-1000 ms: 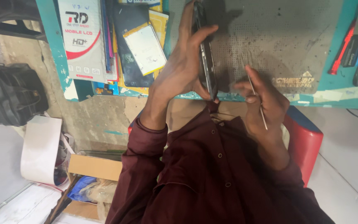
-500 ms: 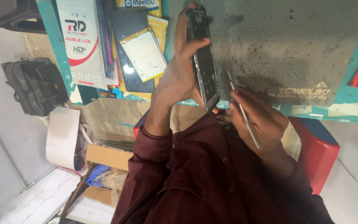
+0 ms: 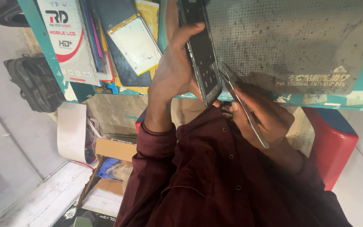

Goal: The person removes a battery from a smartphone chassis, sets it aside, and then uses tweezers to scrape residue from the interior of the chassis. They then apply a liquid from a bottle along the edges of the chassis and continue scraping with the tweezers.

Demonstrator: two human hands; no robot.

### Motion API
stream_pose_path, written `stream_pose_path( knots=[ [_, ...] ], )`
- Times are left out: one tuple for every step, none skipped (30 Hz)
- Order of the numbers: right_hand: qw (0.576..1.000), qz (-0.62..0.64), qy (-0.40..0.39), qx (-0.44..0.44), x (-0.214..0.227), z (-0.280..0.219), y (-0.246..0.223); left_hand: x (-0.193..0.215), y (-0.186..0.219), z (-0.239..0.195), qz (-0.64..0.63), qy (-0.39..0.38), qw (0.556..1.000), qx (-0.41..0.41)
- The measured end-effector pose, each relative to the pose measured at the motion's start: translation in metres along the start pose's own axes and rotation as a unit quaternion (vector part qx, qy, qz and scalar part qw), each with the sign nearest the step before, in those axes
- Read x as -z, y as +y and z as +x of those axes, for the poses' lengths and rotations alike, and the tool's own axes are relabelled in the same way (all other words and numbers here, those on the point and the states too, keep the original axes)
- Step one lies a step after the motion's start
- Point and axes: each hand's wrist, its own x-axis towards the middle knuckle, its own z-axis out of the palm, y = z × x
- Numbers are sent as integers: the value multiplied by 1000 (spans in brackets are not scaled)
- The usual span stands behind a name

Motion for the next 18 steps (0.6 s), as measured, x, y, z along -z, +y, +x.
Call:
stream_pose_path(
  knots=[
    [1000, -1, 4, 6, -1, -2, 2, 0, 0, 0, -3, 0, 1000, 0],
    [1000, -2, 8, 14, -1, -2, 4, 0, -1, 1, -6, 2, 1000, -1],
    [1000, 2, 11, 15, -1, -3, 5, 1, -1, 2, -9, 3, 1000, -2],
    [1000, 6, 12, 16, -2, -4, 6, 1, -1, 2, 5, 2, 1000, -18],
    [1000, 11, 14, 17, -2, -4, 6, 2, 0, 2, 19, 1, 999, -35],
    [999, 28, 12, 14, -2, -5, 6, 3, 0, 3, 26, 0, 998, -51],
    [999, 45, 9, 10, -2, -6, 6, 3, 1, 3, 34, 0, 997, -67],
    [998, 63, 7, 7, -3, -6, 5, 4, 2, 4, 36, 0, 996, -85],
    [998, 59, 8, 8, -3, -6, 5, 4, 2, 5, 38, 1, 994, -102],
    [998, 55, 10, 10, -3, -5, 4, 5, 3, 5, 34, 1, 994, -103],
    [999, 52, 11, 11, -2, -4, 3, 5, 3, 5, 29, 2, 994, -105],
    [999, 50, 8, 10, -2, -3, 2, 5, 4, 6, 25, 2, 994, -107],
    [999, 49, 5, 8, -2, -1, 1, 5, 4, 6, 39, 0, 994, -102],
    [999, 48, 2, 7, -2, 1, 1, 5, 5, 6, 53, -1, 994, -97],
    [999, 43, 3, 13, -2, 4, -1, 5, 6, 7, 56, -2, 994, -99],
    [999, 39, 4, 20, -2, 6, -2, 5, 7, 7, 59, -1, 993, -101],
    [999, 34, 5, 27, -2, 9, -4, 5, 8, 8, 52, 0, 993, -109],
    [999, 26, 7, 30, -2, 12, -6, 5, 10, 9, 45, 2, 992, -117]
  ],
)
